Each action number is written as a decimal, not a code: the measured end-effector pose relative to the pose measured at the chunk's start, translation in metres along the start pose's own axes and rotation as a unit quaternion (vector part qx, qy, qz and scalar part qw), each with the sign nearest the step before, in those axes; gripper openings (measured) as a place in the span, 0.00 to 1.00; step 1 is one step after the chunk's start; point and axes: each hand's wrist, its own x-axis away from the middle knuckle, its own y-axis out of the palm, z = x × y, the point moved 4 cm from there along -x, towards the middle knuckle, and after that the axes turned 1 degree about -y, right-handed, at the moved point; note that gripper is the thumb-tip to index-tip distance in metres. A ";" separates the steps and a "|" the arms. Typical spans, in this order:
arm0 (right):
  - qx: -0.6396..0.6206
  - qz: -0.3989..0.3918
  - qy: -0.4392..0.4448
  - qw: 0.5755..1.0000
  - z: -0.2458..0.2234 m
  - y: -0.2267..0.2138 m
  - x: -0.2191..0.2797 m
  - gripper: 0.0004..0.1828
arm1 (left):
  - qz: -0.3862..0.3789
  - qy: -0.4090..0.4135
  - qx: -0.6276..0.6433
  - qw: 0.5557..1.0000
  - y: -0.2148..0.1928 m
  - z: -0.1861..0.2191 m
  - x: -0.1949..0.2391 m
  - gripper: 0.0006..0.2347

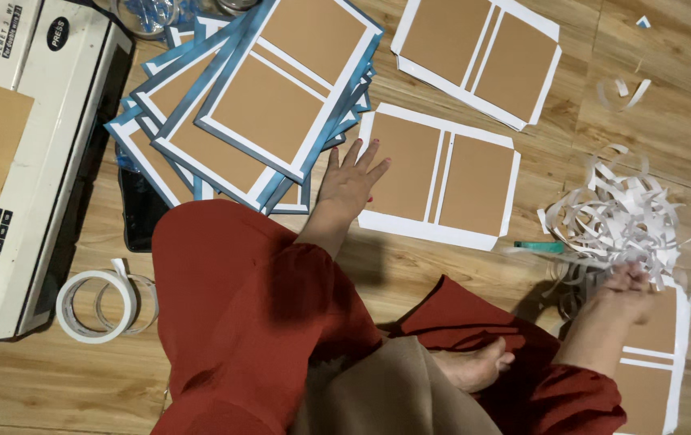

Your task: The person sits on the floor and assembles cardboard frames by applying white tape to the edges of brown cardboard pieces. They use a green tool to smooth the tape and press the edges down, stacking the finished frames on the left side.

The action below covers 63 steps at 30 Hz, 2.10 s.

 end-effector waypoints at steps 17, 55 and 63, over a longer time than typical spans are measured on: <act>0.605 -0.636 -0.446 0.172 0.124 0.011 0.218 0.27 | 0.040 -0.005 0.021 0.999 -0.001 -0.003 0.027 0.26; 0.391 -0.318 0.033 0.863 0.125 -0.024 0.105 0.19 | 0.502 0.040 -0.239 0.830 0.085 0.100 -0.001 0.23; 0.548 -0.588 -0.425 0.417 0.087 0.011 0.206 0.31 | 0.552 0.109 -0.260 0.784 0.066 0.096 0.011 0.10</act>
